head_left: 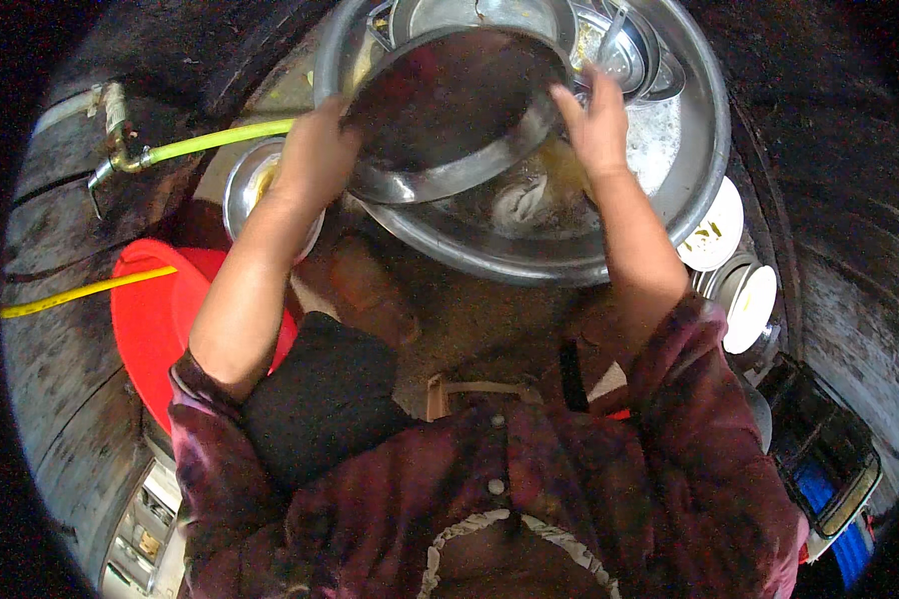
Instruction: The person washes various kitchen utensils and cookware in a large metal basin using a sponge and running water from a hose. They scrub and rinse items including a small pot, a black plate, a metal bowl, a rectangular tray, and a small round plate, placing the cleaned items into a red plastic basin.
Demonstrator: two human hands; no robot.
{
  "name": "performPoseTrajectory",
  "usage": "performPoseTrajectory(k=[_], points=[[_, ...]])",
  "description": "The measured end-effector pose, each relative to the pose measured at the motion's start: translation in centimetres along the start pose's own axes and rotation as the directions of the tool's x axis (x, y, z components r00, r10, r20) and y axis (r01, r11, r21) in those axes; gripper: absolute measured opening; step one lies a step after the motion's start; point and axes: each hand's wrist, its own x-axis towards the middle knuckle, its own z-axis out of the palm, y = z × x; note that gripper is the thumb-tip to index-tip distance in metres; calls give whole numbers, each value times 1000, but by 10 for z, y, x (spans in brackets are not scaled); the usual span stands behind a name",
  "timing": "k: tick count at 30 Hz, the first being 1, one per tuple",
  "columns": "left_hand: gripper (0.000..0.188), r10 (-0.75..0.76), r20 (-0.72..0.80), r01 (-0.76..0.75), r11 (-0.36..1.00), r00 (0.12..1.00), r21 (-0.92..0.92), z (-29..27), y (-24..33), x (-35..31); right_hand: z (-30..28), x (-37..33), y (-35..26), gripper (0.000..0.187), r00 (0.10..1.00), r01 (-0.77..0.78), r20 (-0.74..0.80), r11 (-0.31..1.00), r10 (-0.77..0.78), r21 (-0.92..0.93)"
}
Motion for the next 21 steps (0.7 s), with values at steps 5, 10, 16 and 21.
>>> performPoseTrajectory(k=[5, 10, 16, 21], points=[[27, -397, 142, 420, 877, 907, -231, -15, -4, -3, 45, -131, 53, 38, 494, 406, 869, 886, -6, -224], [23, -463, 179, 491, 747, 868, -449, -14, 2, -11, 60, -130, 75, 33, 262, -52, 922, 958, 286, -282], [31, -444, 330, 552, 700, 833, -453, 3, -20, -17, -37, -15, -69, 36, 456, -384, 870, 923, 188, 1], [29, -398, 494, 631, 564, 773, -532, 5, 16, -14, -11, -18, -132, 28, 806, -1, 529, 892, -266, 451]])
